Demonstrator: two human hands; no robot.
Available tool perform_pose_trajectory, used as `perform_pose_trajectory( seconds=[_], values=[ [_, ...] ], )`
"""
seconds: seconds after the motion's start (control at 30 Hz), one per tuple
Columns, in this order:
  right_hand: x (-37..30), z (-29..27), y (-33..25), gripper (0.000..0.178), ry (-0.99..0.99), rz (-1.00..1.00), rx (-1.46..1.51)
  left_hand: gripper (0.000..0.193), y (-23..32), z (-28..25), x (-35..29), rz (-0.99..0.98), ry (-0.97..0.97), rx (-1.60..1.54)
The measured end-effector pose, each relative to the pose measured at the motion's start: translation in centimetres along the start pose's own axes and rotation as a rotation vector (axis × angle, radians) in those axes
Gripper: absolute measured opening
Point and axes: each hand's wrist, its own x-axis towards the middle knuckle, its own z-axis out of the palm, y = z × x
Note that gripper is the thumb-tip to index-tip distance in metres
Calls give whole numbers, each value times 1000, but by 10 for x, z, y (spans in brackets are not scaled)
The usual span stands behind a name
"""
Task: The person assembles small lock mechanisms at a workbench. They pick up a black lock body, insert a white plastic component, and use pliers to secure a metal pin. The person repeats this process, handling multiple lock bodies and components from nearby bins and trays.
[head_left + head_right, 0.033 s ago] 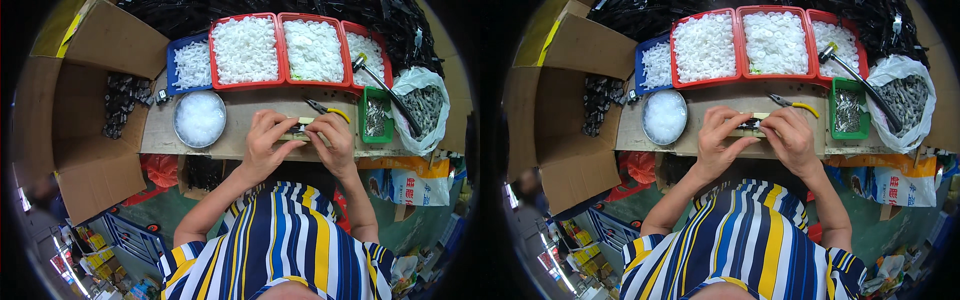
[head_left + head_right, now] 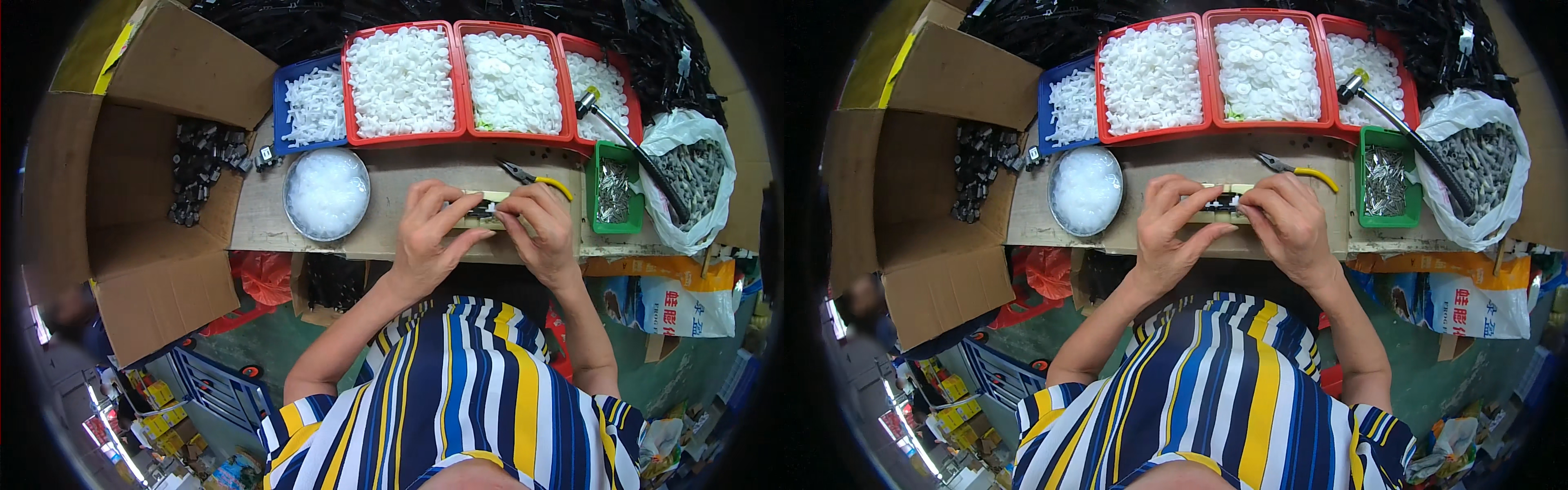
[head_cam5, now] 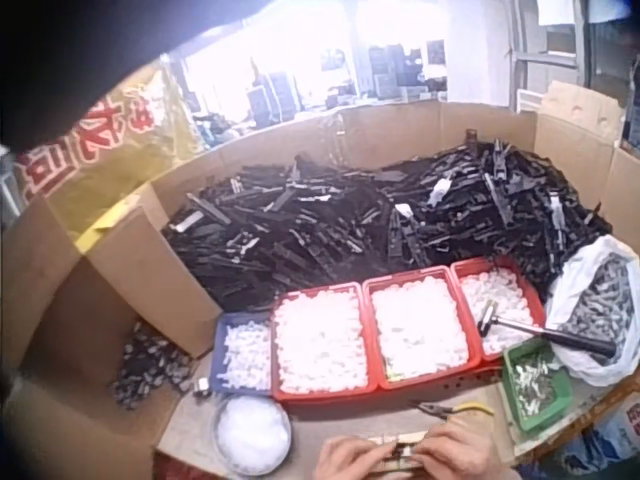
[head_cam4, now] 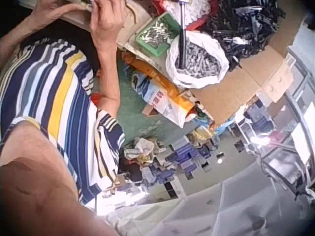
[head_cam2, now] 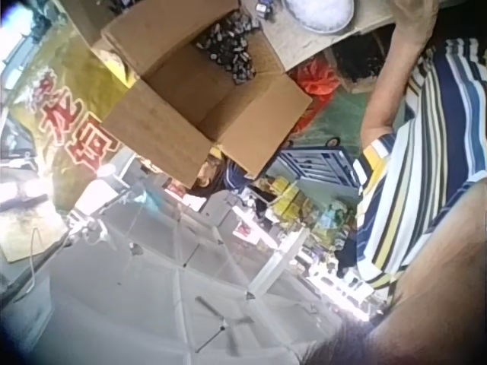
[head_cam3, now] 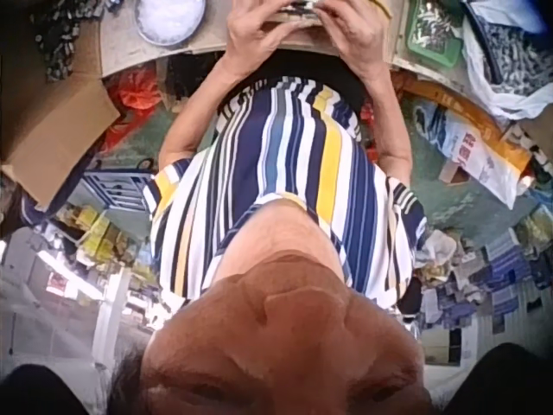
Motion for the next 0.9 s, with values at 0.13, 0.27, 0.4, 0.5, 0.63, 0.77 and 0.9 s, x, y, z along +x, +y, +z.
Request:
perform_pose_trajectory(
  seconds=[0.13, 0.27, 0.4, 0.5, 0.63, 0.77, 0.9],
  values=[
    [2, 13, 9, 15, -42, -22, -21, 45, -10, -6, -18, 52, 20, 181],
    [0, 22, 19, 13, -48, -21, 27, 42, -19, -4, -32, 170, 3, 317],
    [2, 25, 19, 14, -65, -29, 31, 40, -20, 0, -34, 240, -24, 363],
    [4, 23, 18, 14, -105, -42, 28, 38, -25, 5, -37, 296, -38, 417],
    [10, 17, 18, 13, -192, -39, 16, 38, -32, 10, -36, 338, -64, 471],
    [15, 13, 20, 12, -263, -70, 23, 40, -34, 11, -36, 349, -91, 501],
    [23, 9, 20, 13, -332, -106, -3, 40, -33, 10, -35, 350, -94, 496]
  ],
)
